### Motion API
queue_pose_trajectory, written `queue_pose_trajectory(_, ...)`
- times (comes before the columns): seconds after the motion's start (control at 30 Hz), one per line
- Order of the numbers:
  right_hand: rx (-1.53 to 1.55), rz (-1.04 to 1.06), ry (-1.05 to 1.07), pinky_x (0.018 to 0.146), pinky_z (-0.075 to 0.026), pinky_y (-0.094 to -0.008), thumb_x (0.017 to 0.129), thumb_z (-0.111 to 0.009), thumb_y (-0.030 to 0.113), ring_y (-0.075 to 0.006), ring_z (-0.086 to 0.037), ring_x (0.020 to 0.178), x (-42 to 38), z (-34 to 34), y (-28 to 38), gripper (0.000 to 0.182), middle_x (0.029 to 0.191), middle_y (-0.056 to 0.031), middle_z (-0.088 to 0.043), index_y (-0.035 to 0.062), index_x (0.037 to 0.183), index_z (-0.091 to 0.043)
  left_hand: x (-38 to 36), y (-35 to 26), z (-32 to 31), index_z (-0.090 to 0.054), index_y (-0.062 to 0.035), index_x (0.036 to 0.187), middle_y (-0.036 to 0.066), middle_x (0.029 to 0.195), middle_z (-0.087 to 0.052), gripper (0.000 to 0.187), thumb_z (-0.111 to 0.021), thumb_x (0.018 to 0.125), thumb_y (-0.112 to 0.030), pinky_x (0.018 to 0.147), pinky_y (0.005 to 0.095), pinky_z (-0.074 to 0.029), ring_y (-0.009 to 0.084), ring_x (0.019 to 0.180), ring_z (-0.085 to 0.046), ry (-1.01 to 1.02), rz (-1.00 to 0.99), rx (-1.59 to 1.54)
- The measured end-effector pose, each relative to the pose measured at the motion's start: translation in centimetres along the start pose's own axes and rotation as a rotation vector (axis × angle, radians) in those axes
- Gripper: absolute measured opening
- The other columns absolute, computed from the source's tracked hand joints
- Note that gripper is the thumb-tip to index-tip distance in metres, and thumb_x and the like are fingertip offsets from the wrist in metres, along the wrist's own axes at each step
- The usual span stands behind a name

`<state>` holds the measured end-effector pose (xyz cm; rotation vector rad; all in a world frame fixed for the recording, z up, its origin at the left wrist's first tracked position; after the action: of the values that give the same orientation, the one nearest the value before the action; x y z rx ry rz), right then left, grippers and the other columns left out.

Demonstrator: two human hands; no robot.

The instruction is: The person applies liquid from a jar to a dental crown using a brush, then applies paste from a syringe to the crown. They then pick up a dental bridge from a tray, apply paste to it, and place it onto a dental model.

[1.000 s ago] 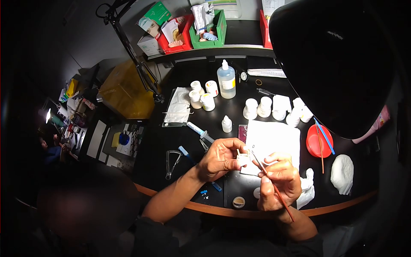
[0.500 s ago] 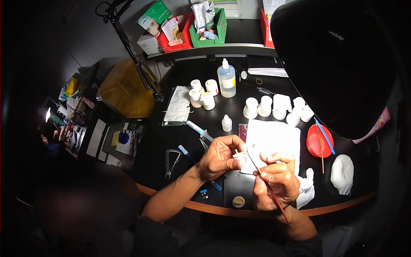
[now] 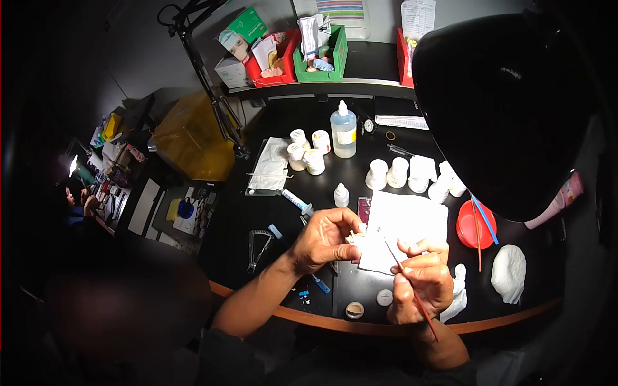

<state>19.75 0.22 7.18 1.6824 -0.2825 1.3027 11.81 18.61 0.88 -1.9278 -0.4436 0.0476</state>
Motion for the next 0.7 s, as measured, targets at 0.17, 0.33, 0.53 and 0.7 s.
queue_pose_trajectory(0.17, 0.031, 0.025, -0.116, 0.090, -0.051, -0.0412, 0.078, -0.062, -0.004, -0.0293, -0.063, 0.092, 0.8, 1.2, 0.0, 0.019, 0.076, -0.0101, -0.069, 0.0030, 0.095, -0.062, -2.0, -4.5, 2.3, -0.066, 0.0024, 0.112, 0.007, 0.104, -0.071, 0.033, -0.086, 0.085, 0.001, 0.089, 0.0284, -0.055, 0.0117, 0.096, -0.067, -0.121, -0.146, 0.142)
queue_pose_trajectory(0.33, 0.071, -0.005, -0.116, 0.092, -0.053, -0.0406, 0.079, -0.058, -0.001, -0.0265, -0.052, 0.098, 1.7, 3.1, 0.8, 0.016, 0.077, -0.0110, -0.058, 0.0020, 0.095, -0.056, -4.6, -4.8, 4.3, -0.071, 0.0045, 0.115, 0.009, 0.102, -0.074, 0.034, -0.087, 0.087, -0.006, 0.080, 0.0238, -0.055, 0.0108, 0.088, -0.068, -0.288, -0.079, 0.447)
queue_pose_trajectory(0.53, 0.131, -0.147, -0.157, 0.082, -0.061, -0.0379, 0.077, -0.059, 0.005, -0.0254, -0.048, 0.098, 0.7, 7.3, 2.5, 0.017, 0.078, -0.0101, -0.052, 0.0037, 0.093, -0.055, -3.9, -2.3, 4.1, -0.081, -0.0035, 0.111, 0.007, 0.098, -0.080, 0.033, -0.091, 0.083, -0.017, 0.079, 0.0284, -0.055, 0.0110, 0.085, -0.071, -0.310, -0.028, 1.061)
queue_pose_trajectory(0.7, -0.038, -0.140, -0.200, 0.087, -0.060, -0.0380, 0.076, -0.059, 0.009, -0.0250, -0.046, 0.095, -2.1, 12.2, 3.3, 0.018, 0.073, -0.0085, -0.051, 0.0050, 0.093, -0.054, -2.7, -0.6, 3.6, -0.081, -0.0036, 0.112, 0.012, 0.099, -0.080, 0.034, -0.089, 0.081, -0.016, 0.083, 0.0350, -0.057, 0.0224, 0.087, -0.072, -0.254, -0.011, 1.236)
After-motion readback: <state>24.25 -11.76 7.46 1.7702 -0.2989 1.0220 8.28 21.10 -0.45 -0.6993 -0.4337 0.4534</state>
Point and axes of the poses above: each hand's wrist, its own x-axis towards the middle knuckle, its own z-axis out of the back of the hand, y = z × x, the point moved 8 cm from there along x, towards the middle knuckle
